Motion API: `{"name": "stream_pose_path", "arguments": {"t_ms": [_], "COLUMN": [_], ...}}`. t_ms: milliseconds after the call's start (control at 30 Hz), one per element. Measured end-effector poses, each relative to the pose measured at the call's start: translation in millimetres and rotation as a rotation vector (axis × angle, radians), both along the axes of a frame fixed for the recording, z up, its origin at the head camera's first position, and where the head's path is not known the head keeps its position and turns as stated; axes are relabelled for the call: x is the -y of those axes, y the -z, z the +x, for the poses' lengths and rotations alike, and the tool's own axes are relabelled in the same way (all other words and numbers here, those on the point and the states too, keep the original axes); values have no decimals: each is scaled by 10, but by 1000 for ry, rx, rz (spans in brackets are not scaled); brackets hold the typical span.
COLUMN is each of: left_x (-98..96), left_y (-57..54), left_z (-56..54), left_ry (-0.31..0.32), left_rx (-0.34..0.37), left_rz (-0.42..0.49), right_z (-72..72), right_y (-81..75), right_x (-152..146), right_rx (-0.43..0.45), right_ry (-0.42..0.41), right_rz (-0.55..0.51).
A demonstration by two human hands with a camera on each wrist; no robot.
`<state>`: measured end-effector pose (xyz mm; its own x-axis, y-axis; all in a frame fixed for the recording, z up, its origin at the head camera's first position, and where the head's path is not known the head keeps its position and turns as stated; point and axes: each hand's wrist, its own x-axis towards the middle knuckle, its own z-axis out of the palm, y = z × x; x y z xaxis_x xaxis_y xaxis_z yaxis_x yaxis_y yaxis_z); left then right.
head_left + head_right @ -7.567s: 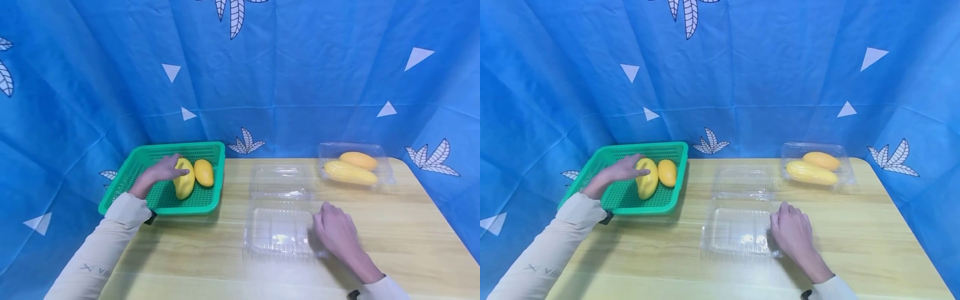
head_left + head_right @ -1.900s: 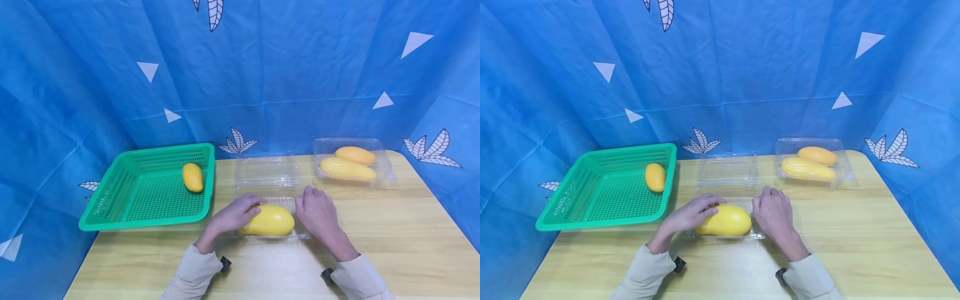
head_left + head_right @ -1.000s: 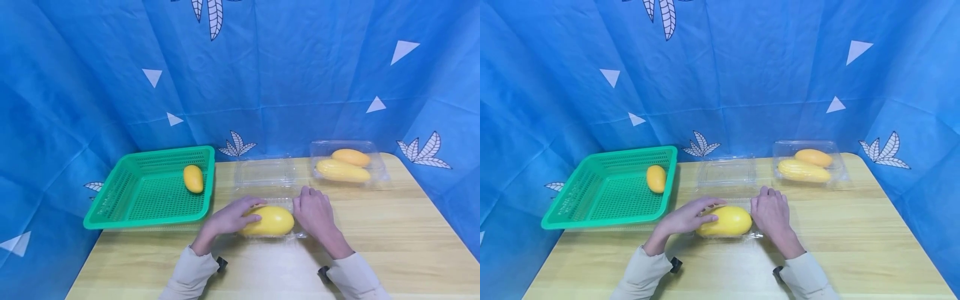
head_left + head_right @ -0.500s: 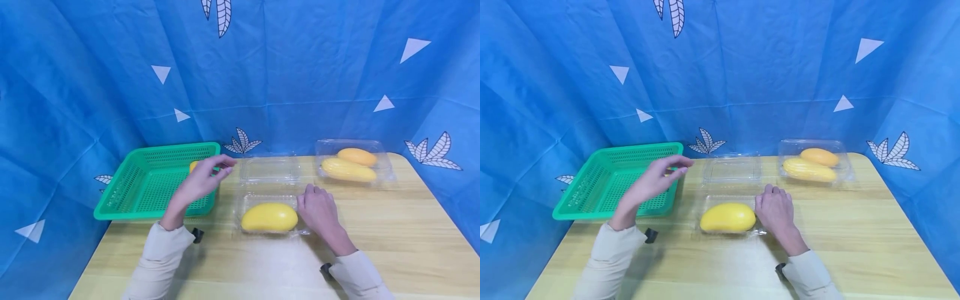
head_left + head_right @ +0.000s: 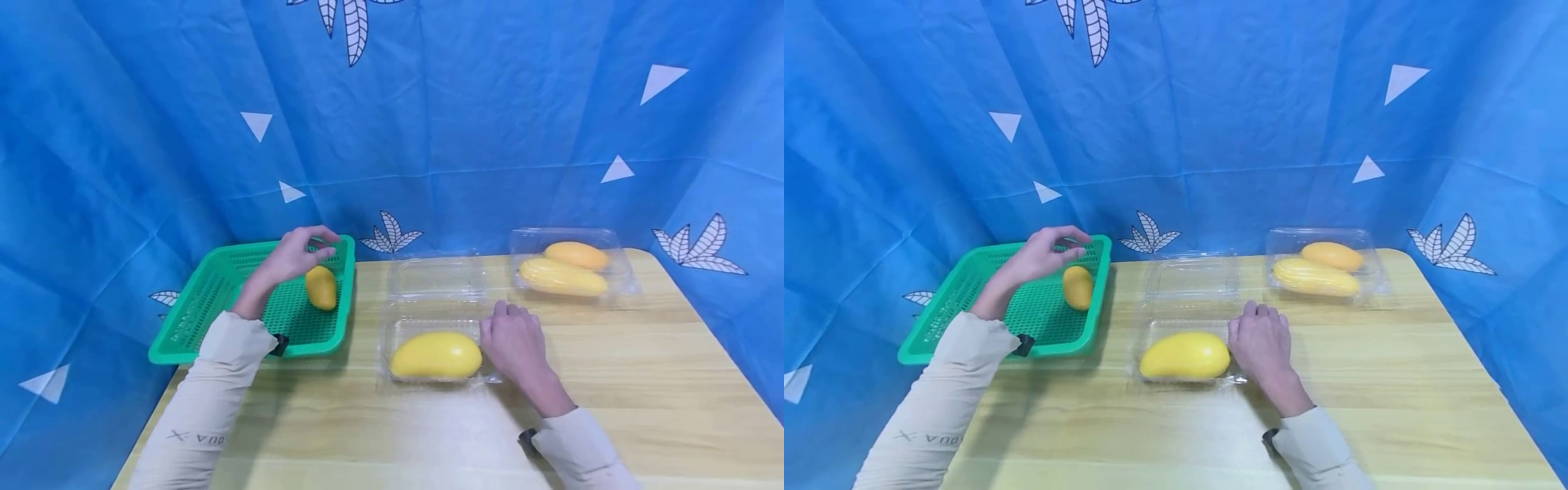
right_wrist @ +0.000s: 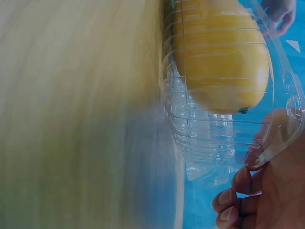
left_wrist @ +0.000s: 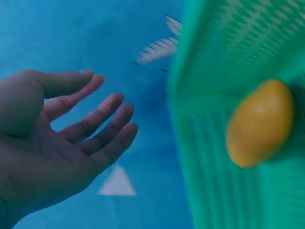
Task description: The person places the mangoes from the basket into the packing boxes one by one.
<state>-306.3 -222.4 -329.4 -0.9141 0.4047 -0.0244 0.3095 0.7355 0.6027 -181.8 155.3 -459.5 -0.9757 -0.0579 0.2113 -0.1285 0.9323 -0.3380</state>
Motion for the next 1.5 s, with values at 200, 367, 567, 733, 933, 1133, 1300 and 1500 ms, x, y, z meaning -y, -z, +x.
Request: {"name": "stream_pose_path", "arguments": {"t_ms": [200,367,567,733,933,1133,1300,1500], "left_x": [147,199,198,112,15,-20,-11,28], "left_y": [217,259,333,412,507,547,544,539], "left_z": [-219,-332,-390,-360,-333,-328,-329,-315], "left_ry": [-12,-41,-143,-188,-242,-258,-272,-238], "left_rx": [87,186,425,516,557,603,676,681], "left_rz": [-147,-262,-286,-336,-324,-267,-203,-249], "right_z": [-5,-12,-12,-11,-16,-2,7,5], "right_y": [30,48,54,67,70,67,56,62], "right_x": [6,-1,1,2,-2,-3,-1,7], "right_rx": [7,17,2,-1,-6,-38,-62,-55], "right_ry": [12,16,23,20,23,24,22,25], "right_rz": [30,18,24,33,28,13,10,21]}}
